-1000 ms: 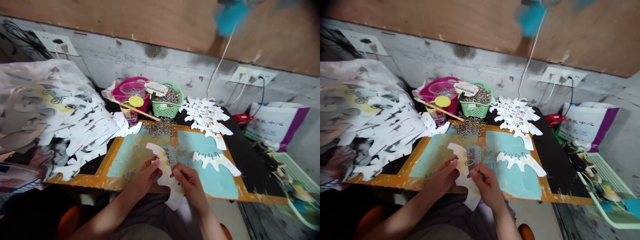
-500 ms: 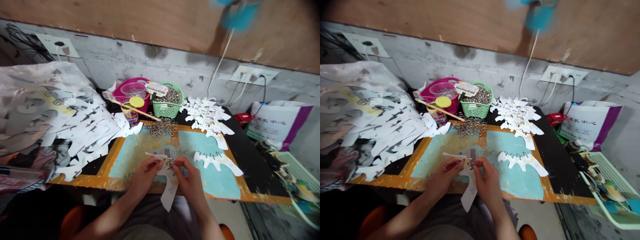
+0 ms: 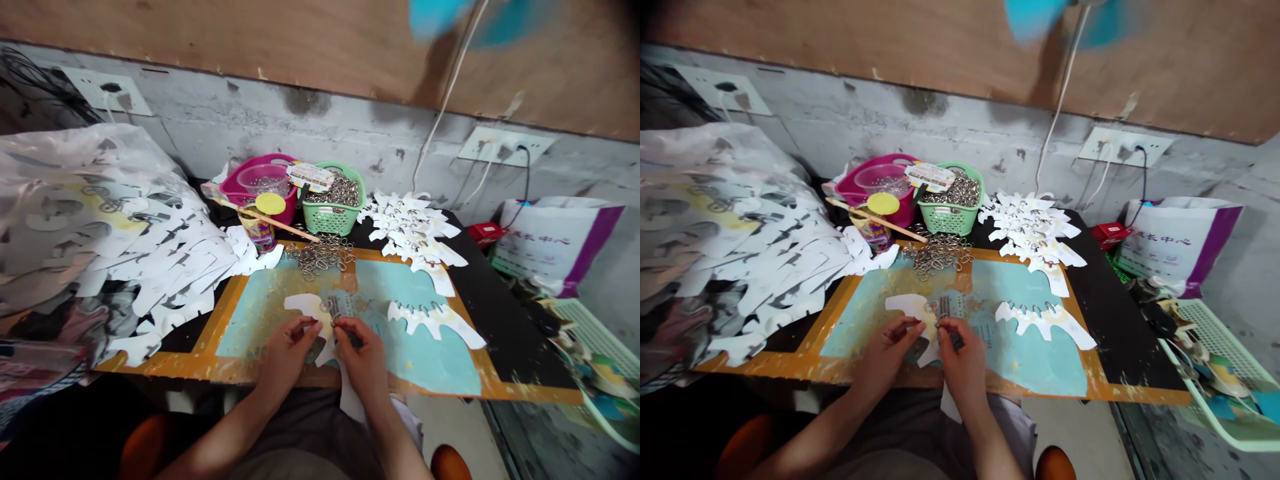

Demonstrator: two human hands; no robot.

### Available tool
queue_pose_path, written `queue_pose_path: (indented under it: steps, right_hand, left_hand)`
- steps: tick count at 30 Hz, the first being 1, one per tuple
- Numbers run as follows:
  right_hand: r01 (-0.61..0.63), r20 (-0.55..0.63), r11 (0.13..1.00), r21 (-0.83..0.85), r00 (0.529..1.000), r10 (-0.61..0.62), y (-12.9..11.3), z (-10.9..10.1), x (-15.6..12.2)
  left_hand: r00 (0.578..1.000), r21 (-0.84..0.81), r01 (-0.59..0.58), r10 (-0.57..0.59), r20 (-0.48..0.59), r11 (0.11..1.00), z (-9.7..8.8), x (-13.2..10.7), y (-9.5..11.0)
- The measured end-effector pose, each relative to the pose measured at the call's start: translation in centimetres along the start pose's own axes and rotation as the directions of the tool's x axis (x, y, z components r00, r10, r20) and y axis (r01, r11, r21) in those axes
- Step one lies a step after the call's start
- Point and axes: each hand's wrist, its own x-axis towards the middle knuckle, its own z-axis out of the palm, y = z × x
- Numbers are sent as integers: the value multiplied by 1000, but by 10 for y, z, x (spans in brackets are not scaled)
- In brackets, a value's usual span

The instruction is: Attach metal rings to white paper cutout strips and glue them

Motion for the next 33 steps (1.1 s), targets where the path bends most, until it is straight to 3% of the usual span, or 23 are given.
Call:
queue_pose_path:
  steps: [4, 11, 15, 20, 28, 30, 33]
  right_hand:
    - [-19, -67, 999, -49, 998, 16, 0, 6, -2]
    - [53, -110, 999, 4, 993, -53, 5, 9, 0]
    - [-10, -152, 999, 47, 988, 17, 1, 9, 1]
    - [-135, -120, 986, 93, 982, 146, -3, 12, 0]
    - [-43, -63, 997, 67, 997, 48, -9, 7, 0]
    - [-4, -38, 997, 83, 999, 7, -17, 1, -1]
    - [63, 43, 997, 49, 997, -65, -34, -15, -4]
  left_hand:
    - [1000, -49, -8, 8, 0, 999, 2, -1, 0]
    - [999, -22, -31, 31, -16, 999, 2, 1, -5]
    - [999, -16, -28, 28, -31, 999, 2, 2, -9]
    - [1000, -21, -5, 5, -6, 1000, 1, 0, -15]
    - [996, -93, -23, 15, -84, 995, 10, -8, -19]
    - [999, -145, -38, 32, -43, 989, 12, -16, -18]
    - [984, -322, -94, 138, 117, 942, 12, -33, -17]
